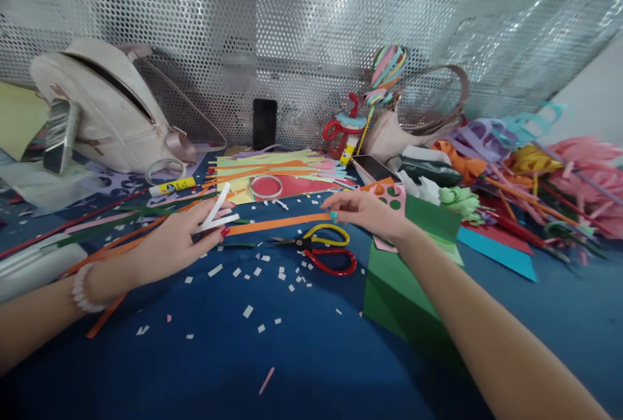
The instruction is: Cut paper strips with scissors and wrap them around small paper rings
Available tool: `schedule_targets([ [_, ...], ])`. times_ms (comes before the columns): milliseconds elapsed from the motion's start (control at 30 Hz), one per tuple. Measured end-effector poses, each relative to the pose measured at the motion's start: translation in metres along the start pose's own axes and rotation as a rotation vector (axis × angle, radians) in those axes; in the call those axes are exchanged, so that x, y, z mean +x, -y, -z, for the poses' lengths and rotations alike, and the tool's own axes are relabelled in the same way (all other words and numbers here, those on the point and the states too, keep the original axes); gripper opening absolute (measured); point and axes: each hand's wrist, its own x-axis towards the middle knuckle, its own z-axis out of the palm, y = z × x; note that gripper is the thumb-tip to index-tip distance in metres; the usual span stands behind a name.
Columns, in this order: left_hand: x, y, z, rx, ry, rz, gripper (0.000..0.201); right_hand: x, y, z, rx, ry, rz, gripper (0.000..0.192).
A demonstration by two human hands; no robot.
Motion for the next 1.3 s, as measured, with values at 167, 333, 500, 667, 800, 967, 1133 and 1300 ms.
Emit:
schedule_targets([
  [167,0.003,0.002,0.001,0.028,0.052,0.007,0.033,0.002,-0.018,0.019,0.213,-0.261,-0.023,0.03],
  [333,0.004,0.003,0.001,0.021,0.08,0.014,0.037,0.008,-0.023,0.02,0.296,-0.485,0.004,0.035],
  [500,0.003,0.004,0.002,-0.062,0.102,-0.007,0.038,0.012,-0.03,0.023,0.159,-0.591,0.008,0.03],
  [667,0.003,0.0,0.003,-0.169,0.099,-0.01,0.037,0.011,-0.02,0.013,-0.106,-0.687,0.064,0.022],
  [800,0.005,-0.005,0.004,-0.24,0.107,0.03,0.04,0.0,0.011,-0.007,-0.522,-0.208,0.213,0.011],
  [967,0.006,-0.004,0.003,-0.325,0.141,0.062,0.043,-0.014,0.042,-0.031,-0.69,0.274,0.136,0.03],
  [1133,0.004,-0.004,0.003,-0.323,0.148,0.062,0.043,-0.018,0.047,-0.038,-0.745,0.302,-0.006,0.033],
  [1300,0.004,-0.003,0.001,-0.512,0.17,0.101,0.046,-0.018,0.043,-0.041,-0.883,0.277,-0.068,0.018],
])
